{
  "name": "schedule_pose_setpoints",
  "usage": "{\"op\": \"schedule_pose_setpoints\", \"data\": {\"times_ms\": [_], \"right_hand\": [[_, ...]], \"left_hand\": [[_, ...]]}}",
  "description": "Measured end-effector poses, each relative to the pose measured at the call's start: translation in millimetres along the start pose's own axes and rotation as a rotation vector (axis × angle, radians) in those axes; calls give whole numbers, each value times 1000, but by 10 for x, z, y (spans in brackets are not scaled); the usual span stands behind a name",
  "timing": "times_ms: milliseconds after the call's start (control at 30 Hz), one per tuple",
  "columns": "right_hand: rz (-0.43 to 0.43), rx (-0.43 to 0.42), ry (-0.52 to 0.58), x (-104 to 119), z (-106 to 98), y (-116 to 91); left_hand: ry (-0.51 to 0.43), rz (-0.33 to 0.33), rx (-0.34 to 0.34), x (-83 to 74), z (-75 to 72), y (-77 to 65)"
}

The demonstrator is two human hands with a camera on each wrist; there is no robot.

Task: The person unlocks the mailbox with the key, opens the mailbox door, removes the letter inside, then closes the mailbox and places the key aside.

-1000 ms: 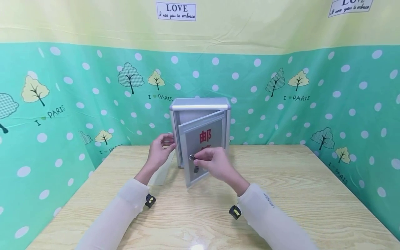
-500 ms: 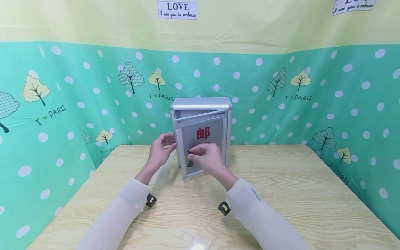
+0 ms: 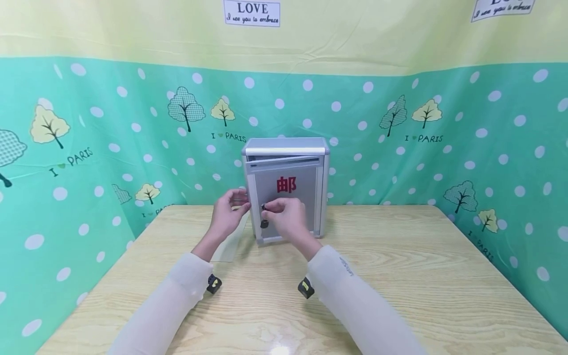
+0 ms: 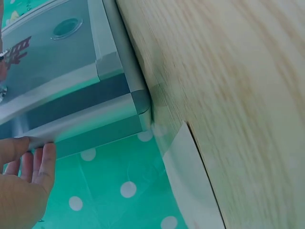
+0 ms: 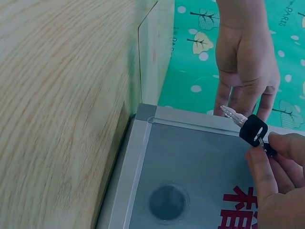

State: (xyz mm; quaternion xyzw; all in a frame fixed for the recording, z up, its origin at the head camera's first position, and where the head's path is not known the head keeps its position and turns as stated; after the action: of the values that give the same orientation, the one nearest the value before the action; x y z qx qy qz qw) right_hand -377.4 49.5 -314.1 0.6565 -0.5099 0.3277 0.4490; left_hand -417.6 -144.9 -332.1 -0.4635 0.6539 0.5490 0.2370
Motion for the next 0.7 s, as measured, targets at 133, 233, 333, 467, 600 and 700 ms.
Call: {"op": "schedule_pose_setpoints", "data": {"times_ms": [133, 233, 333, 467, 600, 700], "right_hand": [[8, -17, -2, 13, 32, 40], [15, -30, -7, 14, 49, 66], [6, -50, -14, 22, 60, 94], [-2, -74, -16, 26, 76, 122], [-3, -86, -16, 19, 93, 144], [-6, -91, -14, 18, 108, 162]], "left_hand": [[7, -2, -1, -3, -5, -2], [8, -4, 2, 1, -3, -3], [14, -9, 5, 6, 0, -2], [20, -15, 8, 4, 5, -3], [17, -15, 10, 0, 7, -4], [13, -20, 6, -1, 2, -6]]}}
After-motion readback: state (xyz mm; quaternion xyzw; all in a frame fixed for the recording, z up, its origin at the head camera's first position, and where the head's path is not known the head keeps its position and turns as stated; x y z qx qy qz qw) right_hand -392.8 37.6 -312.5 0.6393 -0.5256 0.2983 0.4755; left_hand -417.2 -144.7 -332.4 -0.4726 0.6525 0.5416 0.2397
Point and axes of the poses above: each hand's wrist, its own y-axis towards the middle knuckle, its own z-axis out of the palm, x = y × z, the point moved 7 cm from there along y, towards the middle knuckle
